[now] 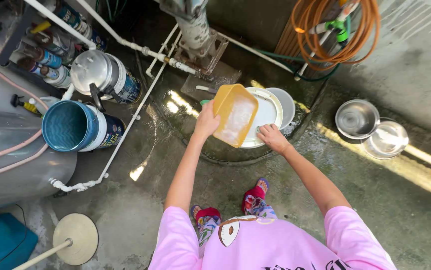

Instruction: Washing a plastic lid or seat component with a sponge and soapy water.

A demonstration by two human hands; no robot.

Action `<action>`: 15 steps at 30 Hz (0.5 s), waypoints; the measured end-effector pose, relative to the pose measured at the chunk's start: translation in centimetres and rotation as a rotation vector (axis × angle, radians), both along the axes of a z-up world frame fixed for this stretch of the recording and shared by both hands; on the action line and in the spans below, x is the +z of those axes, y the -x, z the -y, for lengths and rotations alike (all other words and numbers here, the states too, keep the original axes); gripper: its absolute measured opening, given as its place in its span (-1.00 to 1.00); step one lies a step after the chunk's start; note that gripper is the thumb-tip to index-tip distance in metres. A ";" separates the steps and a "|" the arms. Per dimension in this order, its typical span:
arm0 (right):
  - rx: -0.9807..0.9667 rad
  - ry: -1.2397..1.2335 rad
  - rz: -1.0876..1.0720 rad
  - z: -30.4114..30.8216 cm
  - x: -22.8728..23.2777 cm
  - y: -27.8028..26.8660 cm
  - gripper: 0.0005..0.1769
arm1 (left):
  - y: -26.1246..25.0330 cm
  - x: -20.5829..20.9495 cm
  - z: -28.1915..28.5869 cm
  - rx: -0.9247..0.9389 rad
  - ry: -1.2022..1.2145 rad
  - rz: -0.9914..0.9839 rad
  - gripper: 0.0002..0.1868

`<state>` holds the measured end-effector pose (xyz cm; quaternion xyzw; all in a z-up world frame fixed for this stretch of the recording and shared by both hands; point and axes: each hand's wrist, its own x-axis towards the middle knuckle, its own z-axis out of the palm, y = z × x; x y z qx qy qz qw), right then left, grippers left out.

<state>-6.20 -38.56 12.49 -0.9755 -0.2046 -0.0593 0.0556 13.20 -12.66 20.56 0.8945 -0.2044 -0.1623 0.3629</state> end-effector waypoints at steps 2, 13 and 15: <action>-0.017 0.011 0.004 1.9 1.0 0.0 -0.71 | 0.1 1.2 2.8 -0.047 0.004 0.046 -0.31; -0.179 0.071 0.002 10.8 2.4 0.3 -0.72 | 2.3 3.9 13.1 -0.154 0.083 0.184 -0.24; -0.227 0.062 0.065 11.9 1.3 0.4 -0.69 | 2.4 3.6 14.2 -0.180 0.100 0.234 -0.25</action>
